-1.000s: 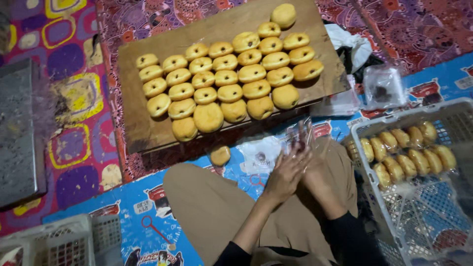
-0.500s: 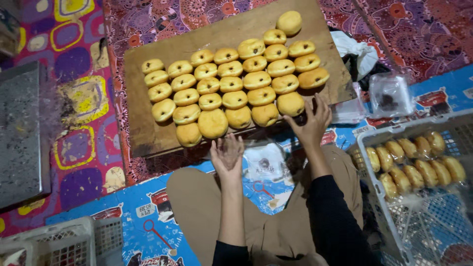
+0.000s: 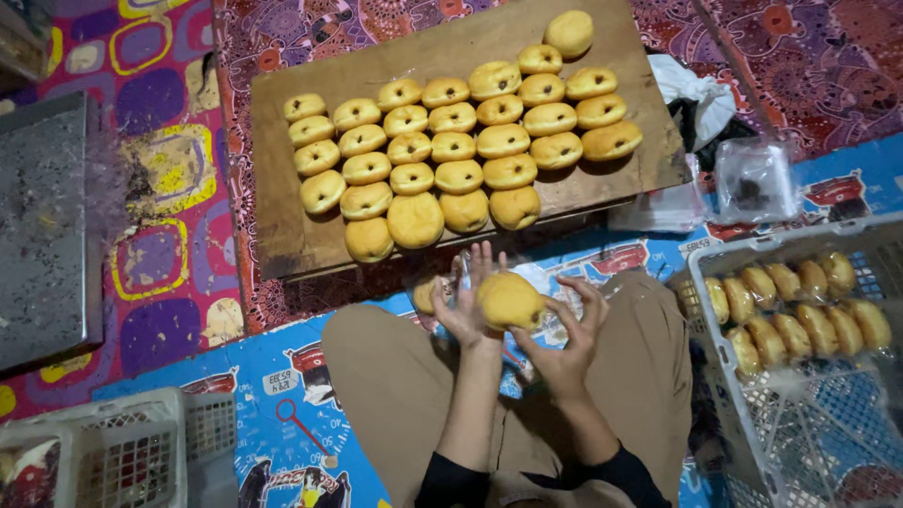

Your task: The person sits on the floor and individually places small round buns into clear plastic bags. They seal each bag and place it into a white plastic crate. The person repeats this process for many buns taken from a wooden board.

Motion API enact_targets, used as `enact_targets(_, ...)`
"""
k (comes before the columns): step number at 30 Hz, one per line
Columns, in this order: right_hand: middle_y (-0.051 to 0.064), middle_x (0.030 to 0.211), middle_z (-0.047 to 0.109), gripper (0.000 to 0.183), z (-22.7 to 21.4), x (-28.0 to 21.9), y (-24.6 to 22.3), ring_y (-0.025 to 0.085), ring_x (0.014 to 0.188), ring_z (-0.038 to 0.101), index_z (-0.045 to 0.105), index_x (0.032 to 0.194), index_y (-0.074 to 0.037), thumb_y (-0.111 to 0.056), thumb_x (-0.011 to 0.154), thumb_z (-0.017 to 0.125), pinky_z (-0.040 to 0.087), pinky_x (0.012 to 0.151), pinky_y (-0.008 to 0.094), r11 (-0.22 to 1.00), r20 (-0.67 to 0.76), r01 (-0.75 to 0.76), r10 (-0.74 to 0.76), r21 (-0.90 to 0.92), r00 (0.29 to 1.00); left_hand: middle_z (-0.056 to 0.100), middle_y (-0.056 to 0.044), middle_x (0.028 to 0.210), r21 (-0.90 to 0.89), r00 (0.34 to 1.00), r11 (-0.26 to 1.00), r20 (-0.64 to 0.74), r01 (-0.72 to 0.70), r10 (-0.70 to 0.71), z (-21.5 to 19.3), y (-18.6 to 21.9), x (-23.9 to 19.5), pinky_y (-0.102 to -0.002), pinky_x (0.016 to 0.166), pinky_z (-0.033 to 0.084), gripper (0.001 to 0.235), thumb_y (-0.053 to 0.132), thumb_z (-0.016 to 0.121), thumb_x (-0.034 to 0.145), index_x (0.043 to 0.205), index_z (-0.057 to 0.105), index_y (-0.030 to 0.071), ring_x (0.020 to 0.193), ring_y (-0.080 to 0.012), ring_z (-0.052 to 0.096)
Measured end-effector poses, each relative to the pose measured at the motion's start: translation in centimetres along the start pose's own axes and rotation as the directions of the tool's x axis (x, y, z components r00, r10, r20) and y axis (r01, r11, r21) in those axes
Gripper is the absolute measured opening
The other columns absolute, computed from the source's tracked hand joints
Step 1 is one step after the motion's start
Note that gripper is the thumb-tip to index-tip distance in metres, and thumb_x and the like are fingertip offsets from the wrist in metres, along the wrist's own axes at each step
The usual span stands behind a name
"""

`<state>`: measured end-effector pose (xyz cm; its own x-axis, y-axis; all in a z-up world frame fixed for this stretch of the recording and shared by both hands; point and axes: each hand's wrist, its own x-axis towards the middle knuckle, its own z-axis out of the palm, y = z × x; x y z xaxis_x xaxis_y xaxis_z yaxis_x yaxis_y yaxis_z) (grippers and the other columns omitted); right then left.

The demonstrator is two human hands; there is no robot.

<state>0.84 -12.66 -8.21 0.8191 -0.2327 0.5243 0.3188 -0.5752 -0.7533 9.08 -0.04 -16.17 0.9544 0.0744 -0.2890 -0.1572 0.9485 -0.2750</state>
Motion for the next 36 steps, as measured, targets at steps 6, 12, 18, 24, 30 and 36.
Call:
enact_targets(6, 0.012, 0.133, 0.057, 0.050, 1.2, 3.0, -4.2, 0.036, 0.130, 0.044, 0.075, 0.099, -0.008, -0.037, 0.063, 0.093, 0.031, 0.112, 0.052, 0.978, 0.034, 0.123, -0.119, -0.167, 0.992, 0.046, -0.027, 0.155, 0.321, 0.938, 0.944, 0.343, -0.076, -0.041, 3.9, -2.1, -3.3, -0.060, 0.123, 0.031, 0.047, 0.034, 0.056, 0.101, 0.140, 0.053, 0.009, 0.148, -0.0457, 0.038)
enact_targets(12, 0.015, 0.139, 0.057, 0.059, 1.4, 4.9, -5.5, 0.037, 0.132, 0.046, 0.074, 0.111, -0.008, -0.044, 0.067, 0.089, 0.034, 0.110, 0.051, 0.966, 0.241, 0.237, -0.207, -0.105, 0.948, 0.042, -0.024, 0.156, 0.362, 0.953, 0.924, 0.304, -0.119, 0.004, 7.8, -1.1, -4.3, -0.057, 0.122, 0.033, 0.058, 0.029, 0.062, 0.096, 0.152, 0.047, 0.024, 0.148, -0.0450, 0.036)
enact_targets(18, 0.001, 0.118, 0.071, 0.027, -0.4, 5.4, -3.2, 0.026, 0.112, 0.060, 0.078, 0.105, -0.028, -0.023, 0.078, 0.077, 0.039, 0.101, 0.050, 0.654, 0.154, 0.755, -0.743, -0.041, 0.652, 0.043, -0.026, 0.153, 0.421, 0.994, 0.905, 0.058, 0.055, -0.088, 6.3, 0.2, -4.4, -0.058, 0.114, 0.036, 0.060, 0.038, 0.061, 0.095, 0.149, 0.043, 0.022, 0.140, -0.0486, 0.041)
enact_targets(24, 0.003, 0.093, 0.074, 0.014, -1.4, 8.2, -3.4, 0.021, 0.087, 0.073, 0.079, 0.100, -0.012, -0.012, 0.085, 0.079, 0.057, 0.077, 0.035, 0.946, 0.734, -0.011, -0.243, 0.323, 0.634, 0.062, -0.014, 0.136, 0.932, 0.952, 0.239, 0.298, -0.274, -0.073, 5.1, 2.3, -8.2, -0.033, 0.108, 0.045, 0.040, 0.032, 0.050, 0.107, 0.133, 0.064, 0.004, 0.126, -0.0186, 0.059)
enact_targets(30, 0.010, 0.095, 0.062, 0.036, -3.3, 9.2, -5.8, 0.028, 0.088, 0.063, 0.062, 0.097, -0.002, -0.018, 0.077, 0.086, 0.052, 0.076, 0.038, 0.906, 0.489, 0.257, -0.401, 0.336, 0.774, 0.075, -0.011, 0.091, 0.887, 0.878, -0.357, 0.101, -0.293, -0.468, 9.4, 3.1, -11.7, -0.032, 0.076, 0.055, 0.018, 0.006, 0.058, 0.099, 0.108, 0.069, -0.005, 0.084, -0.0140, 0.068)
enact_targets(36, 0.008, 0.099, 0.068, 0.047, -5.3, 9.9, -8.8, 0.027, 0.087, 0.063, 0.074, 0.112, -0.005, -0.015, 0.067, 0.082, 0.053, 0.074, 0.039, 0.743, 0.478, 0.623, -0.652, 0.247, 0.589, 0.075, -0.014, 0.094, 0.908, 0.838, -0.280, 0.123, -0.311, -0.532, 12.0, 2.3, -12.8, -0.034, 0.079, 0.057, 0.020, 0.003, 0.048, 0.098, 0.104, 0.064, -0.006, 0.088, -0.0168, 0.072)
